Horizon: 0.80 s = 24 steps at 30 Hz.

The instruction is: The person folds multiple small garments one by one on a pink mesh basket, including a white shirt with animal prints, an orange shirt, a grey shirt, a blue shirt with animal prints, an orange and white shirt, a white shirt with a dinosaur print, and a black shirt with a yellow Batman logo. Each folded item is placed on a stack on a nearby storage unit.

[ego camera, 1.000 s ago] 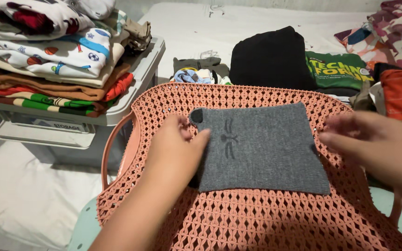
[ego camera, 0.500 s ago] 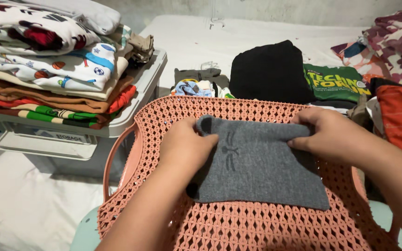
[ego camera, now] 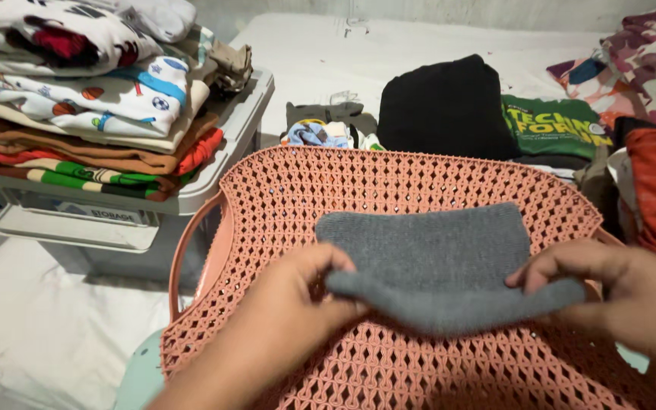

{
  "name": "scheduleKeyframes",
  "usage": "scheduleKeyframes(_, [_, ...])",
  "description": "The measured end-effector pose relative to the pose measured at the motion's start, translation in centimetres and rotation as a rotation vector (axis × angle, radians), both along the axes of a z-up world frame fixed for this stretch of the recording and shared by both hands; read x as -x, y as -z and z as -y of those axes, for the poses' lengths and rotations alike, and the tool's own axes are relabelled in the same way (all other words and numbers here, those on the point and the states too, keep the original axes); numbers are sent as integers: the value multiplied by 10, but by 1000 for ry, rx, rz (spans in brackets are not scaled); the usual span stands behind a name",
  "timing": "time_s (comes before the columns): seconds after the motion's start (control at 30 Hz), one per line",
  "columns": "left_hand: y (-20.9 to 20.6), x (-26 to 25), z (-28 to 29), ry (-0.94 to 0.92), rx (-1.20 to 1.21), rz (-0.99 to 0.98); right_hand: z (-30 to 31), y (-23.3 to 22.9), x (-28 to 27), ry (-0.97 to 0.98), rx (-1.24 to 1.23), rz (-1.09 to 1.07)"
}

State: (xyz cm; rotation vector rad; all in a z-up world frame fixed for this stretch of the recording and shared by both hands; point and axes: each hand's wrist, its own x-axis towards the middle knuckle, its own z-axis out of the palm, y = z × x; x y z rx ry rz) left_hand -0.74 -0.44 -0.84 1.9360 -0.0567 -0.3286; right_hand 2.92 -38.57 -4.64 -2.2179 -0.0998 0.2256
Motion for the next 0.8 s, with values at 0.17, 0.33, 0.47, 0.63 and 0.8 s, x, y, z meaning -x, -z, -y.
scheduleKeyframes(0.17, [11, 0, 15, -134, 93, 428, -46, -35, 11, 324, 146, -45])
scheduleKeyframes(0.33, [12, -26, 30, -437, -388, 321, -102, -61, 6, 407, 544, 60])
scheduleKeyframes(0.47, [16, -33, 38, -578, -513, 667, -107, -54, 11, 485, 644, 229])
scheduleKeyframes(0.63, [1, -37, 40, -413, -499, 268, -106, -39, 3, 79, 643, 969])
scheduleKeyframes(0.8, [-28, -33, 50, -48, 23, 437, -106, -47, -1, -144, -19, 419])
